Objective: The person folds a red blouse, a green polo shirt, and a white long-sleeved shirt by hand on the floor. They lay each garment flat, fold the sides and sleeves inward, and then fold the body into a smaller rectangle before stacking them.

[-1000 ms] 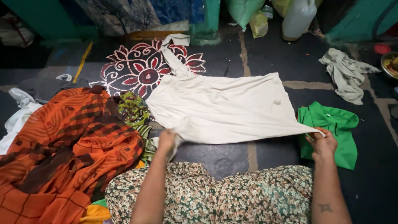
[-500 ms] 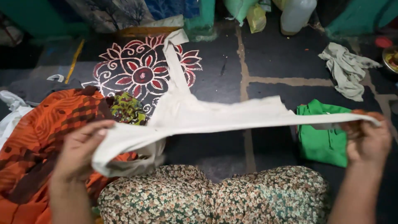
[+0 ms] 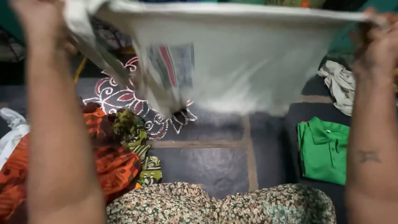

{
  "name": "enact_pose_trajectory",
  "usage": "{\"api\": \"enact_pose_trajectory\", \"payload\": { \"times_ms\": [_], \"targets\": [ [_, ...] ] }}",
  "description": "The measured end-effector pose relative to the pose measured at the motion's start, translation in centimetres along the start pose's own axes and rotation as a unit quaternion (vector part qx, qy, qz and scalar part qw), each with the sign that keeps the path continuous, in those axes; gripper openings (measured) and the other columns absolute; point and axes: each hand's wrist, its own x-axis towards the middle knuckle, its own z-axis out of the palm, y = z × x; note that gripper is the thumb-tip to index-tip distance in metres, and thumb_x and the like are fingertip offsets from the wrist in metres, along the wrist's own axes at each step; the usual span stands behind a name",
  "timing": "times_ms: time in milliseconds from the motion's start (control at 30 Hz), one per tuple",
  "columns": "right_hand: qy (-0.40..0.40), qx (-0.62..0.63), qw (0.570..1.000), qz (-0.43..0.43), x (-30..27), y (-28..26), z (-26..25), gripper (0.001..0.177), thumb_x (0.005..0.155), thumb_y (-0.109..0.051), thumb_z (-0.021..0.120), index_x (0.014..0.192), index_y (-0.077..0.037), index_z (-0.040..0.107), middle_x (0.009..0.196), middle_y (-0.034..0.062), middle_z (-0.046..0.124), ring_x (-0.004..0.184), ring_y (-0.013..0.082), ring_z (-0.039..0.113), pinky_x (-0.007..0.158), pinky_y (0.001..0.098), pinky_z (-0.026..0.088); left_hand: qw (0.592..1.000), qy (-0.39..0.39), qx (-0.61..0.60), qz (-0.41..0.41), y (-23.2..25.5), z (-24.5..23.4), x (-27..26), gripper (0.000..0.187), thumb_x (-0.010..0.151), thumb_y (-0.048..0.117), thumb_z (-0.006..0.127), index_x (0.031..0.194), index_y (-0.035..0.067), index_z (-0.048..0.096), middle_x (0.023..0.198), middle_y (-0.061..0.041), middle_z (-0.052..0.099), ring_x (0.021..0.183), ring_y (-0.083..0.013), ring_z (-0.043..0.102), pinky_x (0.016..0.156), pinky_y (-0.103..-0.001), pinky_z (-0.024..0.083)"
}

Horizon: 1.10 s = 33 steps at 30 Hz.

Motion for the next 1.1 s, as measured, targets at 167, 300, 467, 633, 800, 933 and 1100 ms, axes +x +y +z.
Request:
{"api": "enact_pose_trajectory", "payload": {
  "times_ms": [167,300,467,633,800,933,1100],
  "targets": [
    [0.058,0.072,0.995,0.032,-1.5,-4.7,0.2,0.024,0.114,-0.023,0.055,0.13,-0.01,0.066,0.128,0.006,0.07,0.123,0.0197,0.072,0.11,0.0348,0.058,0.995,-0.03,-0.026,0.09,3.4,-4.4,-3.6,0.012,0.105,0.006,0.07,0.116,0.004,0.07,0.102,-0.004,0.071,0.088,-0.0132,0.066,0.08,-0.028,0.052],
    [0.055,0.094,0.993,0.052,-11.0,-8.6,1.9,0.018,0.122,-0.019,0.061,0.134,-0.007,0.066,0.13,0.0083,0.064,0.128,0.0225,0.067,0.116,0.0353,0.056,0.974,-0.073,0.004,0.216,3.1,-6.6,-11.1,0.016,0.107,-0.001,0.069,0.122,-0.001,0.072,0.115,-0.007,0.074,0.1,-0.012,0.067,0.092,-0.026,0.055],
    [0.077,0.038,0.989,0.125,-23.5,-4.1,-1.8,0.038,0.097,0.012,0.042,0.13,-0.005,0.049,0.148,0.0196,0.064,0.135,0.0268,0.068,0.113,0.0427,0.056,0.986,-0.125,0.051,-0.097,1.2,-6.1,-25.1,0.03,0.099,0.009,0.066,0.128,0.004,0.073,0.12,-0.009,0.076,0.106,-0.0133,0.07,0.092,-0.029,0.055],
    [0.073,-0.094,0.959,0.259,-33.7,1.0,-6.0,0.025,0.099,0.01,0.047,0.119,-0.004,0.054,0.138,0.0186,0.065,0.122,0.0264,0.064,0.104,0.0405,0.054,0.941,-0.223,0.188,-0.171,-10.9,-6.4,-35.3,0.038,0.091,0.009,0.068,0.129,0.013,0.072,0.134,-0.017,0.066,0.114,-0.0246,0.068,0.095,-0.035,0.055],
    [-0.022,-0.195,0.915,0.353,-40.3,3.5,-10.4,0.024,0.096,0.008,0.052,0.115,-0.002,0.062,0.134,0.0159,0.067,0.12,0.0211,0.063,0.101,0.0324,0.05,0.853,-0.423,0.263,-0.156,-14.7,-6.6,-40.9,0.043,0.087,0.021,0.07,0.13,0.018,0.071,0.126,-0.016,0.073,0.111,-0.0252,0.073,0.098,-0.035,0.055],
    [-0.168,-0.304,0.864,0.364,-44.1,8.7,-15.2,0.02,0.092,0.005,0.059,0.107,-0.001,0.071,0.124,0.0119,0.075,0.113,0.0179,0.067,0.098,0.0282,0.048,0.673,-0.558,0.457,-0.163,-12.0,-2.9,-39.5,0.042,0.09,0.045,0.064,0.128,0.03,0.071,0.125,-0.01,0.072,0.114,-0.027,0.071,0.1,-0.039,0.055],
    [-0.172,-0.474,0.772,0.386,-44.9,11.6,-14.7,0.02,0.099,-0.004,0.068,0.115,-0.009,0.079,0.087,0.0199,0.075,0.078,0.0333,0.066,0.074,0.0461,0.051,0.74,-0.482,0.468,-0.04,-23.8,4.7,-36.1,0.04,0.091,0.042,0.065,0.126,0.024,0.071,0.127,-0.012,0.069,0.116,-0.0342,0.066,0.1,-0.046,0.053]
  ]
}}
